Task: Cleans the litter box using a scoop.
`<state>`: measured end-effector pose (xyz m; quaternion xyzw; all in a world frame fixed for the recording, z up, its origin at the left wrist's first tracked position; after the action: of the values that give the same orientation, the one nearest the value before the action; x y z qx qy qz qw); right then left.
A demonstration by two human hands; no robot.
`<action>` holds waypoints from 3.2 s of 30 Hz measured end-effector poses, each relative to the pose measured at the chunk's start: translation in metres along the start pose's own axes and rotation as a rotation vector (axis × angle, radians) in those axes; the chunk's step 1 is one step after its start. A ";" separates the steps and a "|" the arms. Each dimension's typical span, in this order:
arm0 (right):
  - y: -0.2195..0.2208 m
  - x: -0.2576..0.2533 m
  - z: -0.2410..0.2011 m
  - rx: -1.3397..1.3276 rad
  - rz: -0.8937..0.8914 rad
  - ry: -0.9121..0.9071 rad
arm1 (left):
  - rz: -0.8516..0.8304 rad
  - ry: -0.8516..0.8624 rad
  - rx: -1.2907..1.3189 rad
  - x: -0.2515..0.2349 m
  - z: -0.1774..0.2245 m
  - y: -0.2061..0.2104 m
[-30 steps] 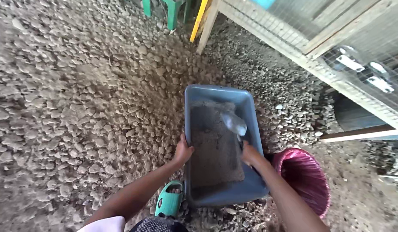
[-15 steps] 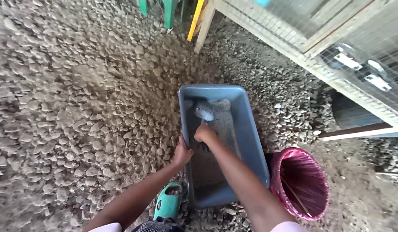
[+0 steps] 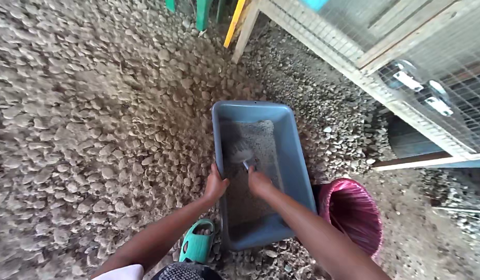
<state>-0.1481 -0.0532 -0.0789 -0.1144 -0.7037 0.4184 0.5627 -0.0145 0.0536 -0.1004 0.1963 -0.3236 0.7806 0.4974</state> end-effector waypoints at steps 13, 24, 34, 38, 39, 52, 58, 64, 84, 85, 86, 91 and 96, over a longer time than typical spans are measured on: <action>-0.049 0.005 -0.008 0.011 -0.164 0.094 | 0.007 -0.019 -0.007 -0.005 0.002 -0.003; -0.083 -0.040 0.009 -0.146 -0.037 0.295 | 0.070 0.013 0.047 -0.001 0.003 -0.001; -0.036 0.002 -0.048 -0.099 -0.120 0.101 | 0.094 0.055 0.085 0.001 -0.002 0.005; 0.020 0.056 0.028 0.003 -0.185 0.077 | 0.081 0.061 0.099 -0.003 -0.010 0.007; 0.026 0.069 0.047 0.004 -0.193 0.077 | 0.078 0.053 0.111 -0.004 -0.014 0.008; -0.012 0.011 0.158 -0.425 0.244 0.371 | 0.033 0.062 0.566 -0.005 -0.034 -0.011; -0.043 0.097 0.067 -0.512 0.310 -0.079 | 0.208 0.097 0.639 0.006 -0.046 -0.151; -0.028 0.110 0.180 -0.618 0.432 0.169 | -0.078 0.110 0.704 0.059 0.054 -0.071; -0.016 0.073 0.134 -0.570 0.283 0.024 | 0.085 0.041 0.628 0.028 -0.024 -0.085; -0.003 0.064 0.132 -0.549 0.283 0.008 | 0.102 0.036 0.617 0.028 -0.029 -0.086; 0.008 0.058 0.131 -0.534 0.271 0.016 | 0.112 0.033 0.610 0.028 -0.032 -0.085; -0.008 0.061 0.085 -0.222 0.240 0.200 | 0.149 0.018 0.553 0.030 -0.038 -0.077; -0.074 0.026 0.024 -0.117 0.187 0.223 | 0.208 0.028 0.448 0.030 -0.036 -0.074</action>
<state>-0.1556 -0.0940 -0.0083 -0.2577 -0.6463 0.4119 0.5884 0.0405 0.1203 -0.0847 0.2566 -0.1538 0.8825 0.3629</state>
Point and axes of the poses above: each hand's wrist, its own x-axis away from the middle knuckle, its own y-axis out of the palm, z = x × y, the point moved 1 cm from there along -x, towards the middle knuckle, and after that the axes turned 4 degrees about z, right-handed, at the moved point
